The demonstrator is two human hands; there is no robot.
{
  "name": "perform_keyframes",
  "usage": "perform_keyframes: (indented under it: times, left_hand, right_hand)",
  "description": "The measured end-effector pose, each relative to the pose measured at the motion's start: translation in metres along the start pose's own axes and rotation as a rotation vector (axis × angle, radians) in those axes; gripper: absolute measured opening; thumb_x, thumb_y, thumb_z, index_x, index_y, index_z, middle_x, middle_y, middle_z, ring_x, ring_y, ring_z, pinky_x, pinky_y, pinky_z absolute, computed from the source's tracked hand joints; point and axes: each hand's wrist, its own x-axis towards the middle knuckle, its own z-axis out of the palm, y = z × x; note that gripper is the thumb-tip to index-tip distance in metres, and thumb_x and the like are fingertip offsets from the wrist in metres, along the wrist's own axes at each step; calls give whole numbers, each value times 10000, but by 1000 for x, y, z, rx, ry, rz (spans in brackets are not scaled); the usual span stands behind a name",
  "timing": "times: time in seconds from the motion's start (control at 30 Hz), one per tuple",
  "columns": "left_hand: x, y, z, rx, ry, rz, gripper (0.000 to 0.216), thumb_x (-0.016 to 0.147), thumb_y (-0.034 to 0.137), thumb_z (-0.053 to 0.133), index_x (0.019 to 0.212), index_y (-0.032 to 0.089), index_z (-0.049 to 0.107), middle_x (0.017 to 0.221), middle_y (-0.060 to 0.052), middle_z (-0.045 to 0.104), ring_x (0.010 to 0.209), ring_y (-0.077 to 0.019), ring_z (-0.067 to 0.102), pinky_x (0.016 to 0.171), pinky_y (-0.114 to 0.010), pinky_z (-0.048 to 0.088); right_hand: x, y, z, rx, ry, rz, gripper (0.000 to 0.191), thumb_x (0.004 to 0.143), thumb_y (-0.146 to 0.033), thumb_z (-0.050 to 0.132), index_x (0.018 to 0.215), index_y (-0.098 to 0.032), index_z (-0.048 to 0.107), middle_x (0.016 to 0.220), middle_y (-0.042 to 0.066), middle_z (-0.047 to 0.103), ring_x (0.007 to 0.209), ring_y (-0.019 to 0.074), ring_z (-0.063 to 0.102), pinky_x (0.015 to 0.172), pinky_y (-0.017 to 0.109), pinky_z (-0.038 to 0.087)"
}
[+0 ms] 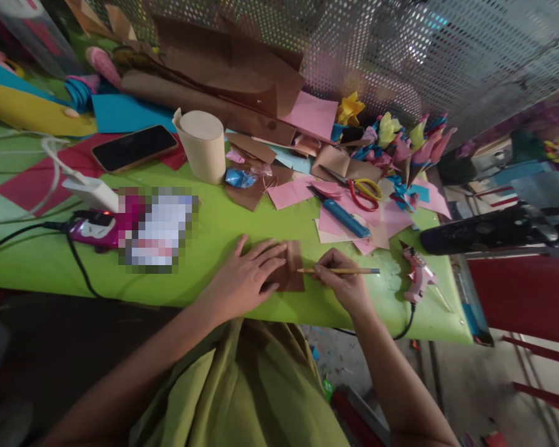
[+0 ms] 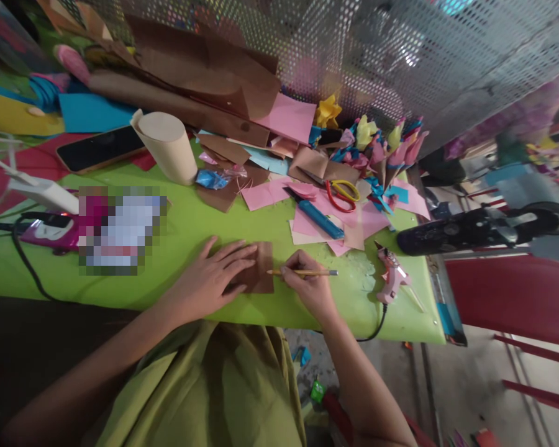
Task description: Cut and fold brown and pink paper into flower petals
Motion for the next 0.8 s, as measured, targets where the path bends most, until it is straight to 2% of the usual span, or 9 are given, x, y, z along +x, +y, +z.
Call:
perform_keyframes:
  times: [0.3,0.4,0.7,0.8]
  left_hand:
    - [-1,-2,3,-17,-6,7,450,1010,374,418,1439,252,478,1599,-36,381,1491,-241,309,1238,-563,121]
    - [-1,-2,2,-17,-10,5,440,1009,382,422,1419,244,498,1603,-39,374,1497,-242,297,1241,-559,110]
    - [-2,-3,4,-26,5,-2,421,1012,398,413,1390,246,518,1608,-49,366,1498,-239,293,1240,-543,111]
    - [-1,-2,3,-20,11,0,414,1000,381,446,1387,257,529,1594,-49,393,1486,-250,318,1238,-545,118]
  right_hand:
    - [-19,-5,-1,-43,-30,68,166,737,-303,654,640,-221,546,510,-34,549,471,120,456,453,237,315]
    - [-23,-7,-1,-55,-45,72,157,737,-296,647,641,-218,550,519,-24,577,472,118,461,453,234,313]
    - [-24,-7,-3,-35,-71,75,160,751,-289,659,654,-217,553,535,-21,604,475,121,497,450,232,352]
    - [-13,-9,-4,25,-6,37,171,775,-314,668,679,-220,563,565,-15,622,496,131,538,472,244,409]
